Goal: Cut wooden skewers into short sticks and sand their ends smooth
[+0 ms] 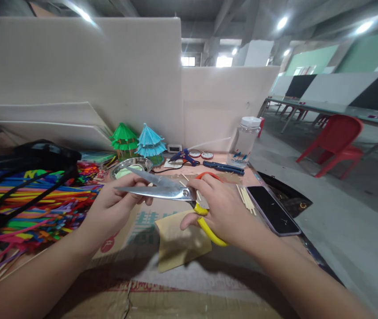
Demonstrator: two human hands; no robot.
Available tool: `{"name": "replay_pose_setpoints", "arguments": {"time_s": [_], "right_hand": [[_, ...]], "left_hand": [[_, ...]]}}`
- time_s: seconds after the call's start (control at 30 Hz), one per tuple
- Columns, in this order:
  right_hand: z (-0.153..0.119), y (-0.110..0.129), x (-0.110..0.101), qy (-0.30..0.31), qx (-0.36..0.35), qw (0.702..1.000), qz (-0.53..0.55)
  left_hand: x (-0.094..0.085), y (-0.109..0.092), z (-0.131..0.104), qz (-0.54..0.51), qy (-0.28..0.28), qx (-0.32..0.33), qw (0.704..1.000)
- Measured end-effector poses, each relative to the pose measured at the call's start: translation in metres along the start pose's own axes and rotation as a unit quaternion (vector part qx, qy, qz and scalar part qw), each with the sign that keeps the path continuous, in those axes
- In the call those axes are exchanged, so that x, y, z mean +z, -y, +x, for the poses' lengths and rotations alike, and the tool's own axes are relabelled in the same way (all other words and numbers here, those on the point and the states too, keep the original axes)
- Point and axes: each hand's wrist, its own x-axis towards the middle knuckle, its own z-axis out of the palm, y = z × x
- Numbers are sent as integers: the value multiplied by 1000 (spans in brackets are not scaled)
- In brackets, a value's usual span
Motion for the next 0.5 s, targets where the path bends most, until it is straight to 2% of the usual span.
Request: {"name": "replay_pose_setpoints", "arguments": {"time_s": [0.13, 0.5], "right_hand": [[0, -1, -1, 11, 1, 1000, 17], [0, 0, -2, 22, -4, 1000, -5]], "left_hand": [[0, 0, -1, -1, 21, 2, 1000], [-3, -4, -1, 41, 20, 4, 999]]}}
